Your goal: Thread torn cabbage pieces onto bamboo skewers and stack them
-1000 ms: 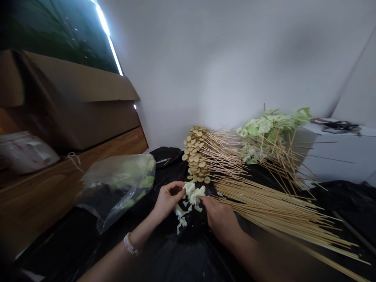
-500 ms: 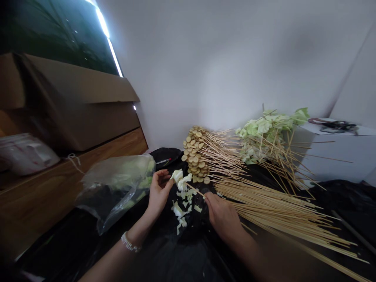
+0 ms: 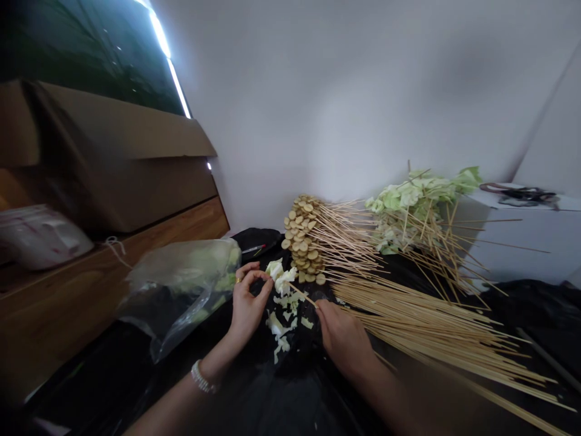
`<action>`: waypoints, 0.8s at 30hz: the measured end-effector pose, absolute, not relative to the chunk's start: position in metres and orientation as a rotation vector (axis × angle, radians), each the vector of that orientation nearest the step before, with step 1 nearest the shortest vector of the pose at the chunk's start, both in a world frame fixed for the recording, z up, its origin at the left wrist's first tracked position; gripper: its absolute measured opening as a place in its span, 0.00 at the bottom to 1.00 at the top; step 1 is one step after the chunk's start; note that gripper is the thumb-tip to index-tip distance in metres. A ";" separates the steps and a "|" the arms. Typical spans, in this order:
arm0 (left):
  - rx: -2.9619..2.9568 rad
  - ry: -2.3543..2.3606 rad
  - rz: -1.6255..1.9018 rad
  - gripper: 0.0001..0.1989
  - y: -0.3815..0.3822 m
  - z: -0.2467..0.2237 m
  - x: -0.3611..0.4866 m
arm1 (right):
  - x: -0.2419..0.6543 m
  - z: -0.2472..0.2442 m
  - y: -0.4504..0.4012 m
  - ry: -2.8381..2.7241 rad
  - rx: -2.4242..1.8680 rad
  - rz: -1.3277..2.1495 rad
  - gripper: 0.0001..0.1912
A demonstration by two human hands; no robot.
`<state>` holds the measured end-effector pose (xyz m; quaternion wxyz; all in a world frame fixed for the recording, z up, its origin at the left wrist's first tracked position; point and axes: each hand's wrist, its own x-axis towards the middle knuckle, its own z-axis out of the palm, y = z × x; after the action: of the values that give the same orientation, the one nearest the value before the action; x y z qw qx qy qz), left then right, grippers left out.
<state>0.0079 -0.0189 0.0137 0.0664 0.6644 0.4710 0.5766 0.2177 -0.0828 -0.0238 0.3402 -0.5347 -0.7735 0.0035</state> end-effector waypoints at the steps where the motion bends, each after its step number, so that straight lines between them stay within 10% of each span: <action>1: 2.024 1.419 1.741 0.02 -0.019 0.014 0.008 | 0.218 -0.024 -0.083 -2.013 -1.395 0.011 0.15; 24: 2.111 1.336 1.700 0.04 -0.024 0.009 0.011 | 0.218 -0.024 -0.082 -2.048 -1.385 0.024 0.14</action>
<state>0.0110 -0.0243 0.0095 0.0599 0.6973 0.4413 0.5616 0.2177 -0.0824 -0.0238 0.3282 -0.5292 -0.7824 0.0093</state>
